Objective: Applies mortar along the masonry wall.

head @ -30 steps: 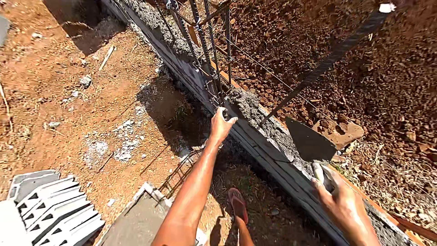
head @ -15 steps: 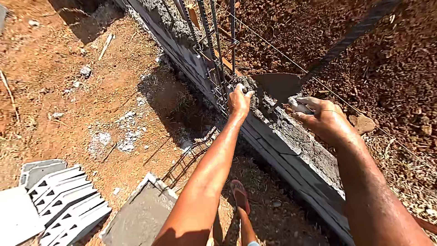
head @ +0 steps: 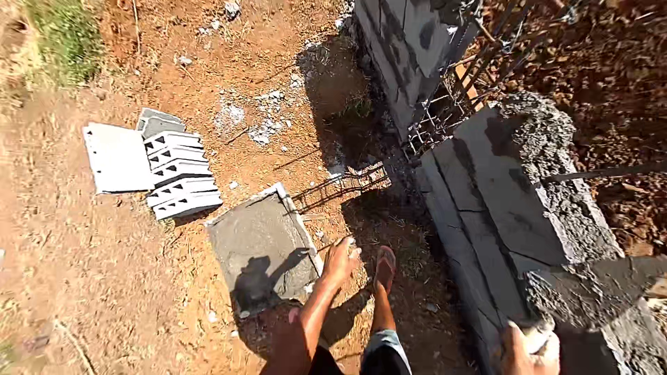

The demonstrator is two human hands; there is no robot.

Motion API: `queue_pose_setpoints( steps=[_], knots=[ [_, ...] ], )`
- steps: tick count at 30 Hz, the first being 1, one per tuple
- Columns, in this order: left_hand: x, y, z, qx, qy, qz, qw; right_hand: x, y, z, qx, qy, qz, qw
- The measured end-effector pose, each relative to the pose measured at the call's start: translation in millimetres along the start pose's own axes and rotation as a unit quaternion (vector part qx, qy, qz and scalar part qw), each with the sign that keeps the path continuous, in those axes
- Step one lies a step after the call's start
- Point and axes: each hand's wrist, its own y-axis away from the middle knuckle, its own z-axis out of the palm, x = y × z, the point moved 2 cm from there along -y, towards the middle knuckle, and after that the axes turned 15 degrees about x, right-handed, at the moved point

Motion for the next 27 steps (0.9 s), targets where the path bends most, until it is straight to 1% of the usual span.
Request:
queue_pose_setpoints(
  steps=[1, 2, 3, 5, 7, 8, 10, 11, 13, 15, 17, 19, 21, 22, 23, 25, 26, 27],
  knots=[
    [-49.3, 18.7, -11.3, 0.02, 0.004, -0.058, 0.998, 19.8, 22.5, 13.1, -0.054, 0.045, -0.015, 0.997],
    [-95.1, 37.9, -23.5, 0.046, 0.011, -0.108, 0.993, 38.1, 43.1, 27.8, -0.129, 0.096, -0.031, 0.986],
    [-137.7, 57.4, -34.7, 0.073, 0.022, -0.152, 0.985, 55.9, 61.4, 45.0, -0.209, 0.149, -0.049, 0.965],
    [-211.9, 88.2, -50.5, 0.126, 0.044, -0.208, 0.969, 89.1, 90.6, 92.7, -0.336, 0.247, -0.085, 0.905],
    [-274.1, 106.4, -52.9, 0.186, 0.079, -0.227, 0.953, 110.3, 123.8, 157.6, -0.432, 0.346, -0.122, 0.824],
    [-300.9, 113.8, -49.3, 0.189, 0.095, -0.242, 0.947, 117.9, 146.7, 191.9, -0.465, 0.399, -0.146, 0.776],
    [-345.6, 123.5, -29.3, 0.139, 0.088, -0.273, 0.948, 131.4, 195.6, 263.3, -0.516, 0.484, -0.187, 0.682],
    [-362.8, 125.3, -15.3, 0.108, 0.082, -0.276, 0.951, 135.9, 220.4, 300.9, -0.532, 0.513, -0.205, 0.641],
    [-387.9, 131.1, 11.2, 0.042, 0.097, -0.264, 0.959, 146.0, 271.4, 375.4, -0.544, 0.554, -0.263, 0.572],
    [-411.3, 145.7, 43.7, 0.004, 0.113, -0.234, 0.966, 150.7, 328.0, 446.2, -0.536, 0.584, -0.354, 0.497],
    [-434.3, 165.1, 79.0, -0.025, 0.132, -0.212, 0.968, 162.5, 383.3, 508.9, -0.516, 0.579, -0.453, 0.44],
    [-459.0, 179.8, 103.7, -0.091, 0.182, -0.205, 0.957, 186.8, 431.2, 569.8, -0.497, 0.53, -0.549, 0.414],
    [-489.3, 182.2, 108.6, -0.183, 0.209, -0.198, 0.94, 204.8, 487.7, 629.6, -0.473, 0.514, -0.596, 0.395],
    [-504.5, 180.6, 103.4, -0.201, 0.222, -0.206, 0.932, 215.1, 516.1, 656.7, -0.456, 0.515, -0.611, 0.393],
    [-519.3, 177.9, 96.1, -0.184, 0.238, -0.223, 0.928, 227.8, 543.3, 680.2, -0.44, 0.518, -0.62, 0.391],
    [-546.2, 172.6, 82.1, -0.097, 0.271, -0.263, 0.921, 263.8, 591.0, 717.9, -0.42, 0.518, -0.634, 0.391],
    [-557.2, 173.0, 78.8, -0.054, 0.286, -0.274, 0.917, 289.5, 606.0, 725.4, -0.42, 0.521, -0.636, 0.386],
    [-566.1, 174.4, 78.2, -0.032, 0.297, -0.274, 0.914, 317.0, 612.3, 722.3, -0.422, 0.531, -0.633, 0.373]
  ],
)
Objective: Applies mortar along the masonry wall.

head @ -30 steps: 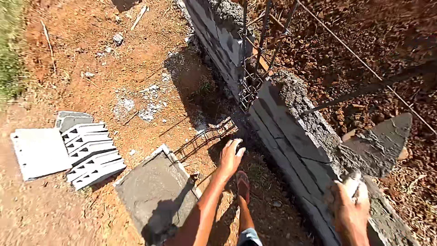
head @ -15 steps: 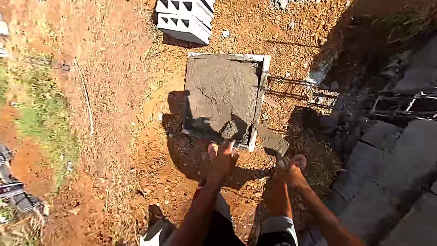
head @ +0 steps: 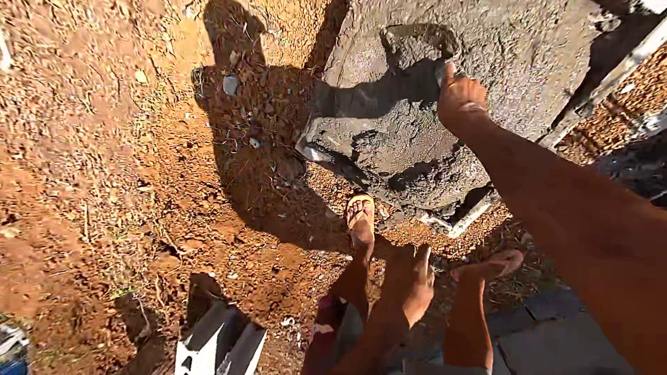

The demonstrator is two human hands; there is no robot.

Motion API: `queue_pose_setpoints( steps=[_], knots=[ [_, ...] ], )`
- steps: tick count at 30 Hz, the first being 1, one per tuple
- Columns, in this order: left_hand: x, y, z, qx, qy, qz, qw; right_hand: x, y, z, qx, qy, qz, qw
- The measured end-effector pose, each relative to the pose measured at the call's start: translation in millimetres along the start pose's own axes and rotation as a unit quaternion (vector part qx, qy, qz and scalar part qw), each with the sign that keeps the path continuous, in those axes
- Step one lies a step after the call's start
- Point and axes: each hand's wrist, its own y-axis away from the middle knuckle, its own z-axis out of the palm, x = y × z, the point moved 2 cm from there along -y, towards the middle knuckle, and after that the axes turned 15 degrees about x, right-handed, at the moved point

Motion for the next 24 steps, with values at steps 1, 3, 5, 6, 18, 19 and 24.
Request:
queue_pose_setpoints(
  steps=[1, 3, 5, 6, 18, 19, 24],
  knots=[
    [-6.7, -3.4, -5.1, 0.001, 0.006, 0.007, 1.0, -9.1, 10.6, 21.5, -0.018, 0.014, -0.006, 1.0],
    [-18.9, -9.4, -16.3, -0.036, 0.015, 0.003, 0.999, -16.3, 44.4, 46.3, -0.067, 0.03, -0.026, 0.997],
    [-24.9, -14.2, -28.2, -0.048, 0.024, -0.014, 0.998, -9.3, 86.7, 55.7, -0.103, 0.03, -0.032, 0.994],
    [-26.7, -15.9, -34.6, -0.037, 0.026, -0.023, 0.999, -1.6, 105.4, 60.8, -0.093, 0.016, -0.026, 0.995],
    [-54.4, -3.5, -45.0, -0.072, 0.05, -0.099, 0.991, -46.0, 190.6, 77.6, -0.206, -0.029, 0.232, 0.95],
    [-55.8, -0.9, -40.9, -0.079, 0.047, -0.103, 0.99, -62.3, 181.8, 87.3, -0.214, -0.042, 0.221, 0.951],
    [-60.1, 1.8, -31.0, -0.069, 0.026, -0.101, 0.992, -102.4, 136.6, 112.1, -0.187, -0.112, 0.13, 0.967]
  ],
)
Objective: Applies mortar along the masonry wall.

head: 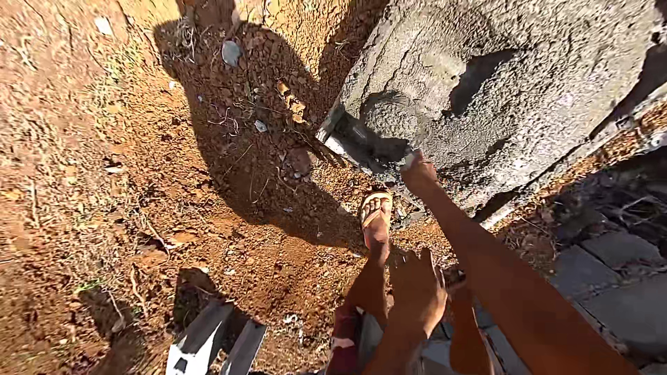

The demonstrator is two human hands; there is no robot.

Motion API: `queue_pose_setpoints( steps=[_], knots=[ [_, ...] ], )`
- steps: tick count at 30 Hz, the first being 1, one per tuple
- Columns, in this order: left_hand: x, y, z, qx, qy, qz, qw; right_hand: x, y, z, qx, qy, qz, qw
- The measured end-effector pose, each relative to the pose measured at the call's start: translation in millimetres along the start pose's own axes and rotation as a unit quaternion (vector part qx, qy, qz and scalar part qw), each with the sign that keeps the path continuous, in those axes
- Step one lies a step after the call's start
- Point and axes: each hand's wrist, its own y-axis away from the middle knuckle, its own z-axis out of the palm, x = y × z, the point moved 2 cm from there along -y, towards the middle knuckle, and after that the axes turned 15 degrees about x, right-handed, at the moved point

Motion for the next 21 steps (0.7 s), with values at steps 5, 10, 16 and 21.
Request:
queue_pose_setpoints(
  steps=[5, 10, 16, 21],
  knots=[
    [0.4, 4.4, 11.2, 0.035, -0.053, 0.018, 0.998, -35.8, -2.8, 26.3, -0.04, -0.125, -0.021, 0.991],
    [-11.0, 10.0, 53.8, 0.119, -0.089, 0.052, 0.987, -53.7, 7.9, 56.9, -0.075, -0.296, 0.008, 0.952],
    [2.8, 2.2, 76.9, 0.041, -0.135, -0.007, 0.99, -11.3, 8.5, 45.0, -0.117, -0.391, -0.032, 0.913],
    [4.4, -5.9, 117.2, 0.075, -0.133, -0.001, 0.988, 77.3, 68.5, -37.6, -0.007, -0.409, -0.055, 0.911]
  ],
)
